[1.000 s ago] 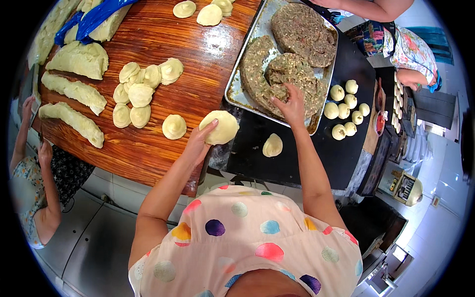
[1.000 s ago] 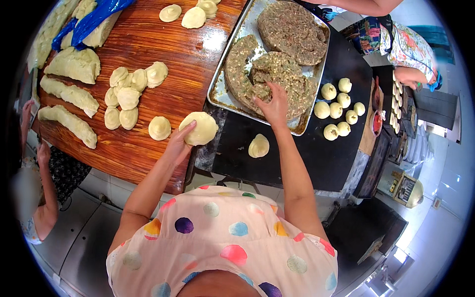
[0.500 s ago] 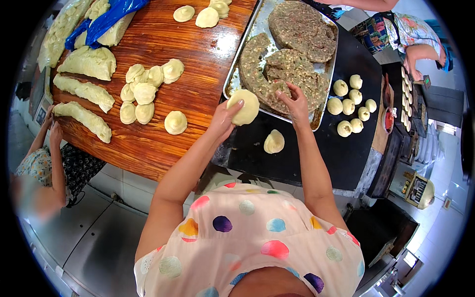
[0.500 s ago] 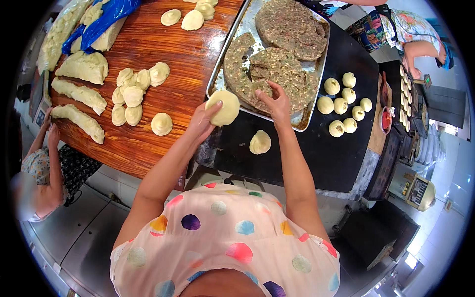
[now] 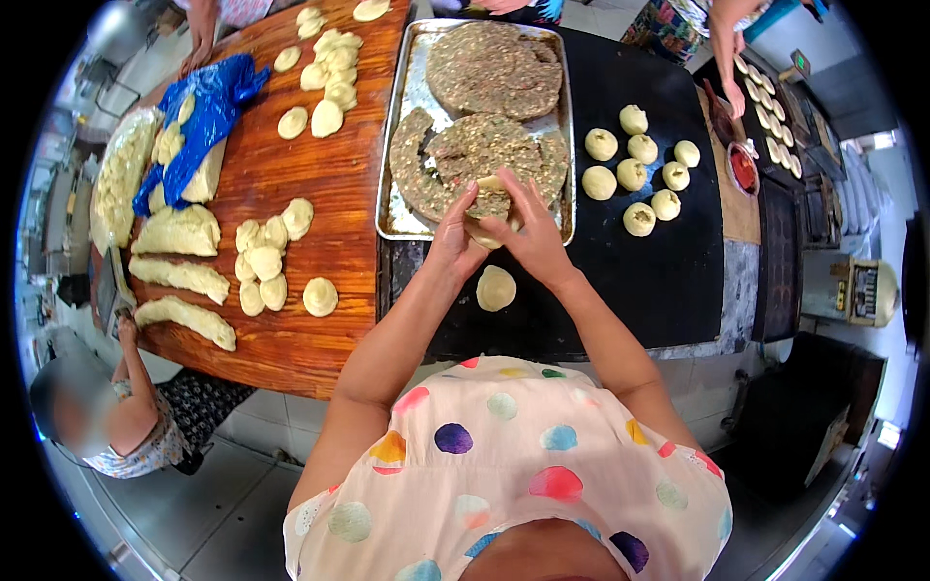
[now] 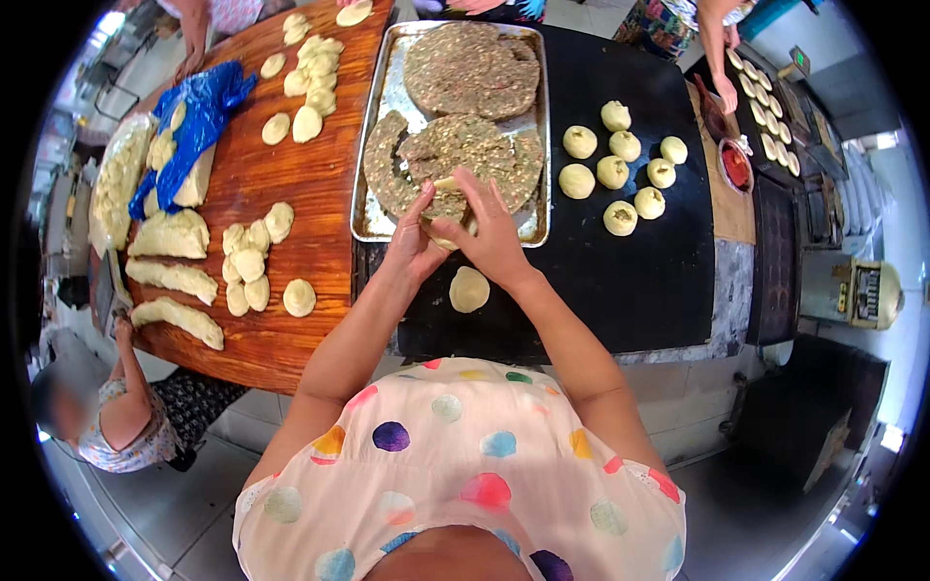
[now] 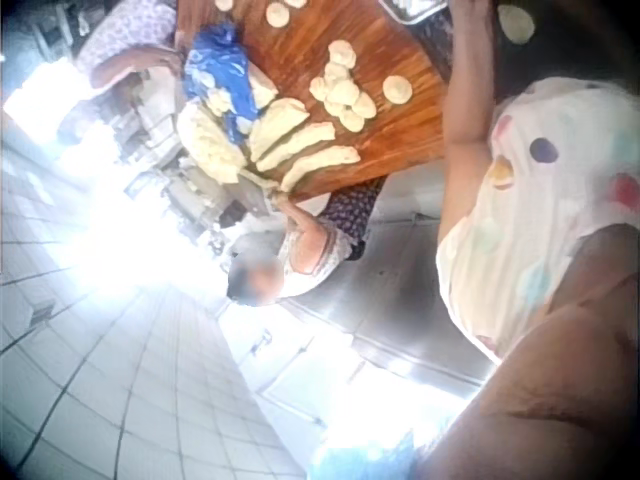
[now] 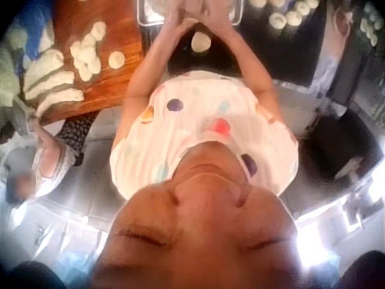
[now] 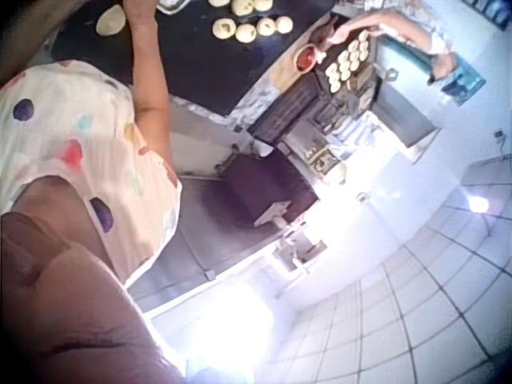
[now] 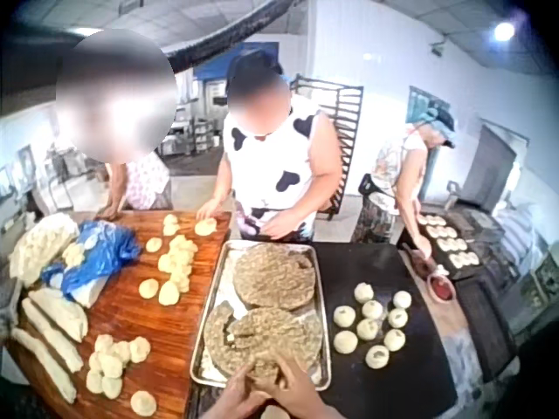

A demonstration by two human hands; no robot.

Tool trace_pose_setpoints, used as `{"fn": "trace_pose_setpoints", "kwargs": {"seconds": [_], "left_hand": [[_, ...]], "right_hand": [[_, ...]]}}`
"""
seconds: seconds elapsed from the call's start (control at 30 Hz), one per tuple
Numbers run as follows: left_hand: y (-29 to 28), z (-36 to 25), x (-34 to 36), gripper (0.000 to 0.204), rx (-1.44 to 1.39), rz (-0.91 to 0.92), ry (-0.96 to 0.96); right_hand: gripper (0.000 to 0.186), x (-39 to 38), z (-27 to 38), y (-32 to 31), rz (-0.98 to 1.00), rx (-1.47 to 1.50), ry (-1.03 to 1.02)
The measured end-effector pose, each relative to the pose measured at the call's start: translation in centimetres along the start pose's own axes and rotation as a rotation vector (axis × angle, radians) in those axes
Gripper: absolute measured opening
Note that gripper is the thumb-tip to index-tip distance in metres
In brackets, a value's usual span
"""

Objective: The person flattens dough discs, scoops a crumbly filling from a tray, and encloses it to form round pastries. They place finished pastries on a black countertop and retrieve a new tray of filling from a shelf.

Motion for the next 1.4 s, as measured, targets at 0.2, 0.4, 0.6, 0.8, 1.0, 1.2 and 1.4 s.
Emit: {"fn": "trace_pose_setpoints", "kwargs": {"seconds": [0.2,0.4,0.6,0.8,1.0,1.2,1.4], "left_hand": [[4.3,1.8,1.4,0.062,-0.095,0.104,-0.111],[2.8,3.6,4.5,0.051,0.072,-0.032,0.009],[4.9,4.2,4.5,0.032,0.241,-0.159,0.097],[3.2,2.5,4.7,0.035,0.254,-0.160,0.034],[3.1,2.3,3.9,0.057,0.336,-0.103,0.039],[-1.1,2.6,5.0,0.072,0.974,-0.343,0.111],[3.7,0.8,3.0,0.081,0.506,0.126,-0.211]], "right_hand": [[0.062,-1.2,-7.0,-3.6,-0.569,0.868,0.445],[0.042,0.1,-7.9,0.4,-0.625,1.142,0.543],[0.020,1.0,-6.0,-2.3,-0.692,0.672,0.367],[0.048,1.7,-6.9,-1.1,-0.412,1.064,0.404],[0.049,1.1,-7.6,-0.6,-0.328,0.723,0.542],[0.036,-0.1,-4.2,0.5,-0.346,0.218,0.325],[0.044,-0.3,-6.5,0.3,-0.615,1.279,0.656]]}}
Point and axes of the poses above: each hand's wrist, its own x-axis towards the middle knuckle, its own y-axis out of the palm, z = x × y, the point moved 5 cm from there along x, towards the middle knuckle, and after that the axes turned 9 degrees about x, right-handed, at the moved point
